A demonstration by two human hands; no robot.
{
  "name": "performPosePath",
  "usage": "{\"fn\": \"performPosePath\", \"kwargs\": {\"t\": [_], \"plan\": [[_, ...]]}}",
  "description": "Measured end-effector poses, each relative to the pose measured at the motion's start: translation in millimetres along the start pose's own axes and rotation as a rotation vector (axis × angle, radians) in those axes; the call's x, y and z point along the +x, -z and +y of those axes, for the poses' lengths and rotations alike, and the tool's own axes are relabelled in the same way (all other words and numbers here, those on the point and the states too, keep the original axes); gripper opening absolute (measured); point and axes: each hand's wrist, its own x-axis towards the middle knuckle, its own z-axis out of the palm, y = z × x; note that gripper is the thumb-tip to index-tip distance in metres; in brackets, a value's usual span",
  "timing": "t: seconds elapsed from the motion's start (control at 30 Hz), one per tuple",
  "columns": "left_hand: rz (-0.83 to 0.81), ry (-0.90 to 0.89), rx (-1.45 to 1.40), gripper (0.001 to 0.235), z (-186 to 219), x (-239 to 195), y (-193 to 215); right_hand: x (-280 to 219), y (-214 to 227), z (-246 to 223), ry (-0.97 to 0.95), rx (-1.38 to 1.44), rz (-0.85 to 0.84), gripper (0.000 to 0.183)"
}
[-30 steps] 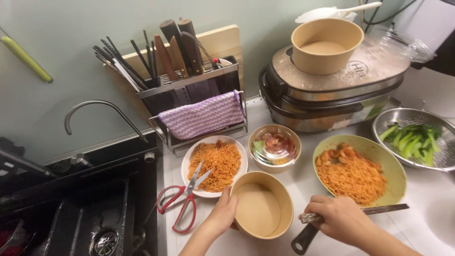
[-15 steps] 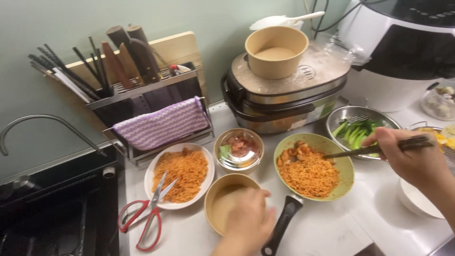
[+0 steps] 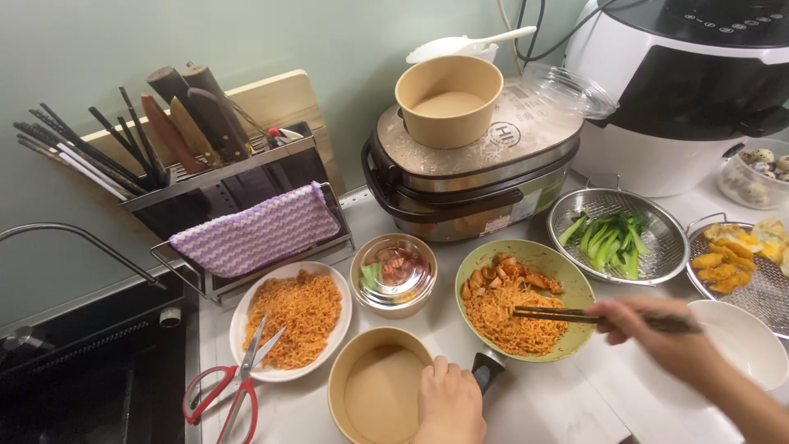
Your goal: Preparing and stir-frying noodles with various sauces and ingredients in a kitchen setting.
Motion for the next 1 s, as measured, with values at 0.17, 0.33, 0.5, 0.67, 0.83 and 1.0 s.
{"fn": "performPosePath", "kwargs": {"t": [0.17, 0.33, 0.5, 0.67, 0.83, 1.0], "plan": [[-0.017, 0.077, -0.047, 0.046, 13.8, -9.1, 55.2, 12.5, 50.6, -15.0, -0.080, -0.174, 0.057, 0.028], [-0.007, 0.175, -0.539, 0.037, 6.1, -25.3, 102.3, 19.1, 39.1, -11.4, -0.179, -0.036, 0.089, 0.036], [0.044, 0.145, -0.661, 0.038, -30.0, -57.5, 92.7, 7.7, 7.5, -46.7, -0.003, 0.021, 0.080, 0.039], [0.271, 0.114, -0.699, 0.041, -89.1, -111.6, 92.6, 9.4, -42.2, -99.5, 0.262, 0.165, -0.033, 0.037], [0.388, 0.264, -0.581, 0.040, -143.0, -155.8, 92.1, 12.7, -109.7, -165.5, 0.239, 0.147, -0.261, 0.036], [0.481, 0.296, -0.611, 0.035, -174.4, -187.6, 66.1, 22.3, -145.7, -193.3, 0.198, 0.175, -0.295, 0.035]]}}
